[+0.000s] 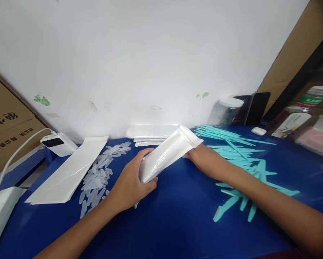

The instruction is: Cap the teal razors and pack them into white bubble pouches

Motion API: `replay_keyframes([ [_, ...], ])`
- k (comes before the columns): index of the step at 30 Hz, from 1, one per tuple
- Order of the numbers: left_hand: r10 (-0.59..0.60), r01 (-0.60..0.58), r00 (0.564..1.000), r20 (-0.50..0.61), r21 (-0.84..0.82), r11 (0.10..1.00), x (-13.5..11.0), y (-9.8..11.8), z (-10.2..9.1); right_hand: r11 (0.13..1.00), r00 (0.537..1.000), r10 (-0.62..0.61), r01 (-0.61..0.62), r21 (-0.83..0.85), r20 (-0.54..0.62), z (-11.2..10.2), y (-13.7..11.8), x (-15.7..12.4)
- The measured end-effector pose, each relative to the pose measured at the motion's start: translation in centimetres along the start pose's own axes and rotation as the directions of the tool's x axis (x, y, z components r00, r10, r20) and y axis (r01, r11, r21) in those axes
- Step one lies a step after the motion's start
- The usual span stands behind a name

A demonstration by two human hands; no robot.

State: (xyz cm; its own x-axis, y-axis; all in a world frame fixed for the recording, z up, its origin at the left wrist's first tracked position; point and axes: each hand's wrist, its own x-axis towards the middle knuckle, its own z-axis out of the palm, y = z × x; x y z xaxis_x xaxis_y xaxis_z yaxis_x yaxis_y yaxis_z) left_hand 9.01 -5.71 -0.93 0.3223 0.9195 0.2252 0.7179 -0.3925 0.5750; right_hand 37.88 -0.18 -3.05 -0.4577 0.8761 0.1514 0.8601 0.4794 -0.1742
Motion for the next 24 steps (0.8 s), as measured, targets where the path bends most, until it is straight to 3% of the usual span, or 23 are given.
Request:
replay_keyframes([
  [3,0.030,-0.023,0.996,-0.080,0.086,0.996,0.3,-0.4,-1.2,1.000,1.000,-0.012,0.012,-0.001,0.024,-0.9,0.4,-0.2],
  [6,0.053,-0.014,0.983,-0.176,0.213,0.977,0.9,-1.5,-2.9,0.998,0.998,0.061,-0.061,0.009,0.006,-2.7,2.2,-0.6],
  [9,0.116,-0.035,0.974,-0.196,0.375,0.927,1.4,-2.9,-4.3,0.978,0.968,0.204,-0.194,0.078,-0.144,-5.0,4.7,-0.9],
  [12,0.148,-0.049,0.971,-0.189,0.447,0.893,1.8,-4.0,-4.9,0.955,0.926,0.210,-0.126,0.267,-0.314,-6.9,5.8,-1.0],
  [17,0.152,-0.057,0.970,-0.189,0.431,0.901,1.8,-4.0,-4.7,0.810,0.886,0.258,0.019,0.586,-0.385,-7.2,3.9,-0.9],
  [24,0.154,-0.051,0.967,-0.202,0.442,0.896,1.8,-3.9,-4.7,0.763,0.751,0.387,0.065,0.643,-0.535,-6.5,3.2,-0.4],
])
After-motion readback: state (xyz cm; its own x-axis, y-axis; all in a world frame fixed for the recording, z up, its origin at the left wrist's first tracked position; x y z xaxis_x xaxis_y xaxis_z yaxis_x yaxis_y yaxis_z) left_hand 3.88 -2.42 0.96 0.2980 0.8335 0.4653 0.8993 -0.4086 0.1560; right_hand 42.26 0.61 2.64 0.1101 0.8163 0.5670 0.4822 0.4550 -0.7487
